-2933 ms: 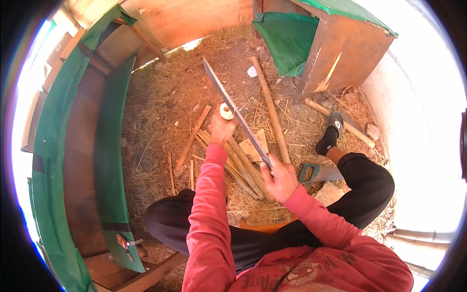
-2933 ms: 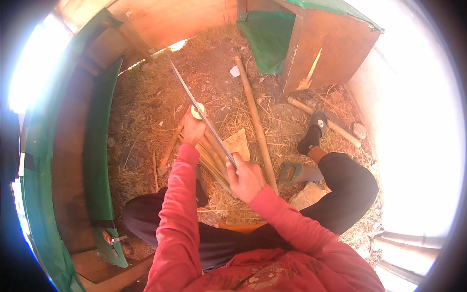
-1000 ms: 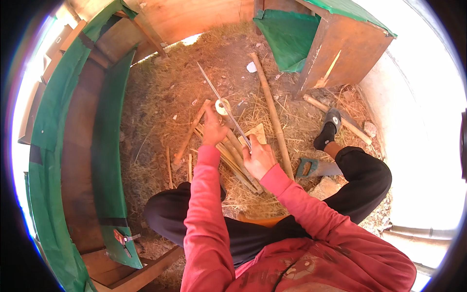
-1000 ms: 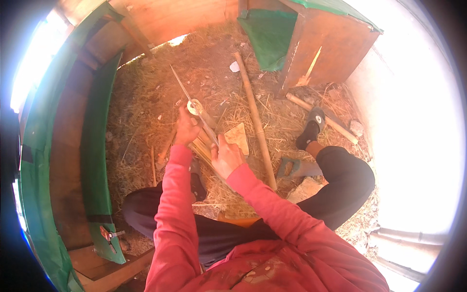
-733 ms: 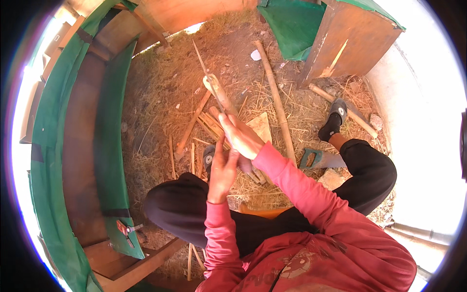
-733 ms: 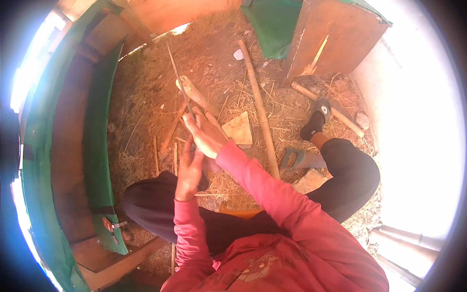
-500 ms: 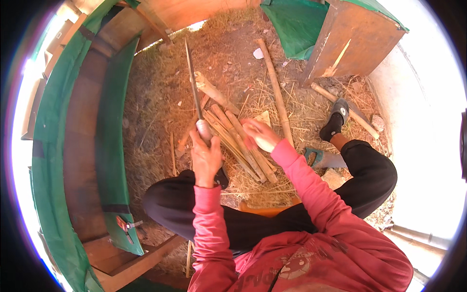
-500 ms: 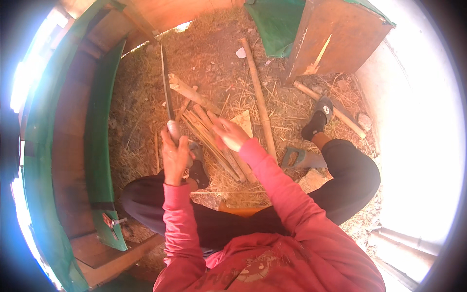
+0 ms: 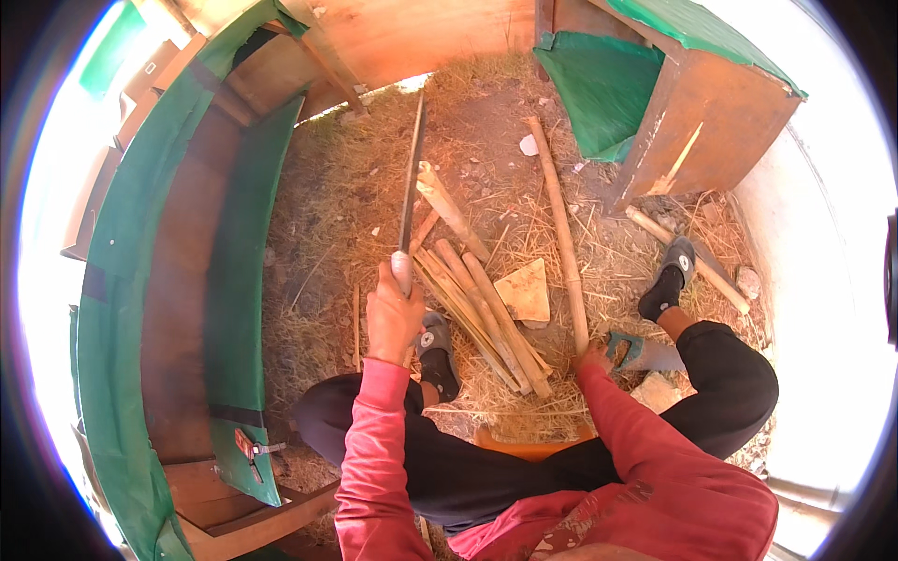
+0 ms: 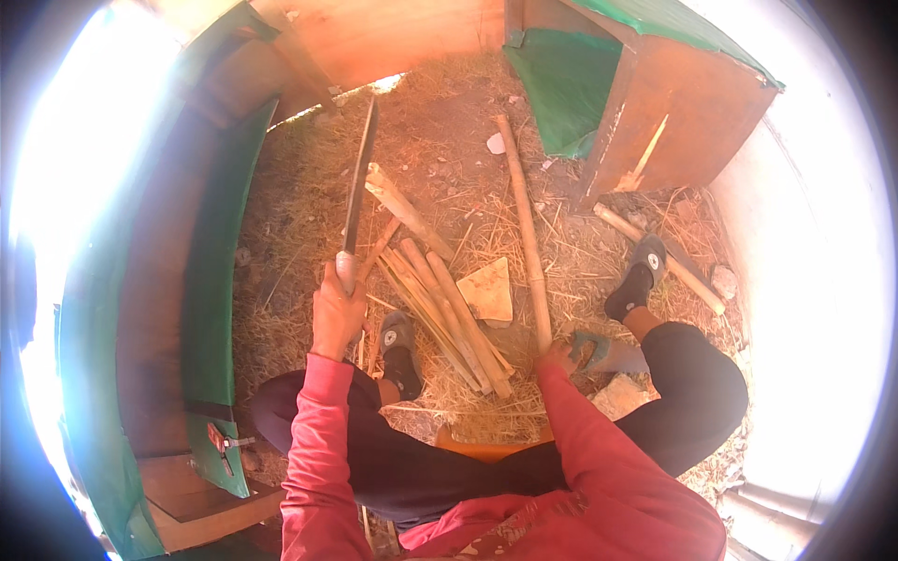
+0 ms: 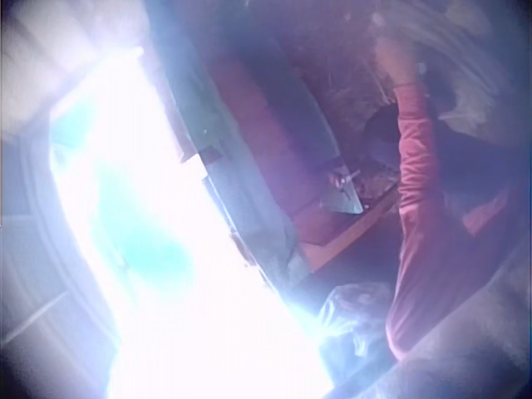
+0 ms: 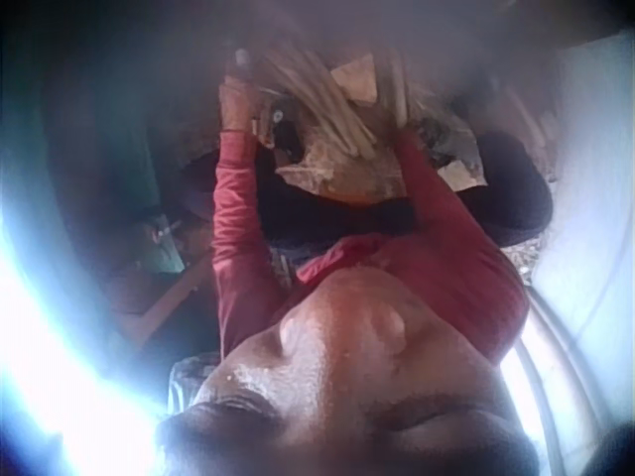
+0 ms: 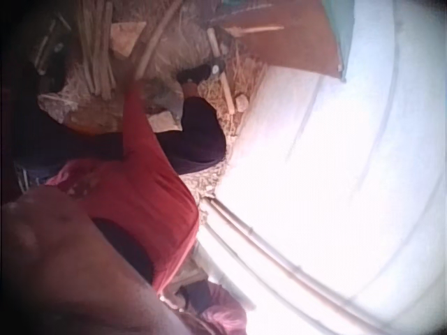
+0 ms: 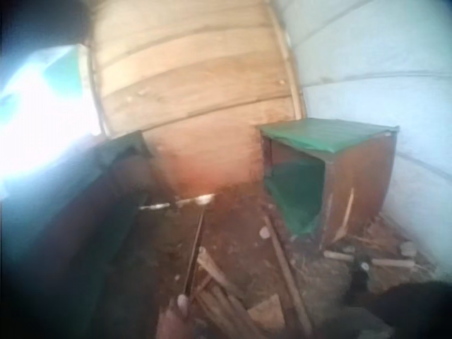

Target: The person sits on the ground and uses a large knife to split a long wooden stick into smaller pieces. They repeatedly position the stick, strike it with the knife, and separate the resulting split sections.

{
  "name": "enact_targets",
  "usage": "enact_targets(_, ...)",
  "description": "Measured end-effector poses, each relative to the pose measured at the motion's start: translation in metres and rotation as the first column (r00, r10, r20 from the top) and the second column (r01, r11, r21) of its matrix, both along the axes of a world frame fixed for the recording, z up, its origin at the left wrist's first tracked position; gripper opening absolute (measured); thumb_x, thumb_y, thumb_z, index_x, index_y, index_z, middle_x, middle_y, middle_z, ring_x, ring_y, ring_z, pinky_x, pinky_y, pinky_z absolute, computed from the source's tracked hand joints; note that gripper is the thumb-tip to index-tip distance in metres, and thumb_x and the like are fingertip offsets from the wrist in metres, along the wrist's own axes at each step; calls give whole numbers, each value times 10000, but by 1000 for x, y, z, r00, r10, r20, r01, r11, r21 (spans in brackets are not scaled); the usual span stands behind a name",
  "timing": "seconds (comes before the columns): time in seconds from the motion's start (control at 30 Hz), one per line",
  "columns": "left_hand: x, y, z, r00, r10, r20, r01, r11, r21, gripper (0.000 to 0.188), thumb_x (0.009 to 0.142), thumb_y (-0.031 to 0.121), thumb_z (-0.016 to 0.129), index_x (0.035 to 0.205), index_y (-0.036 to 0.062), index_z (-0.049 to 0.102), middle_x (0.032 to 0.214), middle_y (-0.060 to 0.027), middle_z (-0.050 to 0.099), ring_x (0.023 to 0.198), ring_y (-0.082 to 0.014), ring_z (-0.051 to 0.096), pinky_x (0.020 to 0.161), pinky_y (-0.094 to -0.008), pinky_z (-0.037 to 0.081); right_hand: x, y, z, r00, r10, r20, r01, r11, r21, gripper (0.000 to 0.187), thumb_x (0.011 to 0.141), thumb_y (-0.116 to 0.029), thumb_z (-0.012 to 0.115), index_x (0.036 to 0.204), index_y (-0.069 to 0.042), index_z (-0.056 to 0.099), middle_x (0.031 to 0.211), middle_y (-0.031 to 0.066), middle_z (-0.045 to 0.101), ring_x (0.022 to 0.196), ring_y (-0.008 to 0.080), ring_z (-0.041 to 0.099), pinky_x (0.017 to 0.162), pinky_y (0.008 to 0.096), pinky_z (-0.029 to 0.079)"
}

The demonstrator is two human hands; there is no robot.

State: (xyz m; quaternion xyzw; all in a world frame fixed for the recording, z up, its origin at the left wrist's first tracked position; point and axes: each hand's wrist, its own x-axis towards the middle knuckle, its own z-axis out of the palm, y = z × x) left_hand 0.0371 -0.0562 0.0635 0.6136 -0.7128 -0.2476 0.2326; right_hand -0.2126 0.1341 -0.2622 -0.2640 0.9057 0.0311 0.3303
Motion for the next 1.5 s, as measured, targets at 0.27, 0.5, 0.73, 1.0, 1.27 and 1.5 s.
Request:
enact_targets(0.27, 18, -34, 13, 975, -163, 154, 181, 977, -112, 463, 757, 78, 609, 1198, -34, 521, 844, -306, 645, 765, -429, 661, 733, -474, 532, -18, -8, 10, 419, -135, 898, 719, 653, -237, 513, 777, -332, 745, 1147, -27, 564, 771, 111, 598, 621, 246, 620, 523, 399, 523)
enact_targets(0.5, 6, -31, 21, 975, -116, 189, 136, 986, -99, 509, 740, 73, 614, 1233, -8, 519, 904, -308, 645, 908, -448, 633, 817, -489, 501, -51, -50, 79, 450, -150, 880, 679, 697, -228, 470, 808, -296, 727, 1145, -32, 532, 640, 69, 524, 507, 190, 544, 456, 378, 476)
enact_targets(0.73, 21, -38, 15, 960, -45, 278, 93, 982, -163, 463, 806, 243, 687, 1159, -38, 585, 905, -303, 650, 898, -434, 644, 794, -472, 503, 3, 33, 187, 188, -122, 974, 741, 669, -59, 509, 837, -324, 686, 1213, -27, 517, 710, 96, 579, 531, 196, 563, 502, 348, 510)
enact_targets(1.0, 23, -50, 27, 954, -60, 293, 97, 989, -114, 574, 766, 475, 726, 1057, -15, 651, 877, -292, 657, 872, -426, 651, 764, -471, 512, 0, 23, 152, 78, -130, 988, 819, 574, 12, 516, 888, -452, 598, 1183, -55, 450, 846, 118, 594, 563, 199, 556, 513, 347, 519)
enact_targets(1.27, 25, -47, 20, 925, 28, 379, 13, 994, -106, 669, 739, 597, 707, 965, -31, 661, 878, -295, 659, 876, -431, 652, 773, -477, 518, -50, -5, 154, 346, -112, 932, 700, 692, -177, 150, 787, -77, 639, 889, -10, 551, 648, 64, 513, 509, 179, 530, 442, 352, 467)
enact_targets(1.5, 30, -44, 8, 927, 45, 371, 16, 987, -161, 617, 774, 545, 693, 969, -39, 655, 886, -282, 666, 885, -422, 657, 772, -476, 521, -53, 47, 303, 512, 205, 834, 628, 574, -526, 320, 753, -8, 664, 1031, 54, 518, 692, 116, 569, 472, 187, 554, 416, 342, 493)
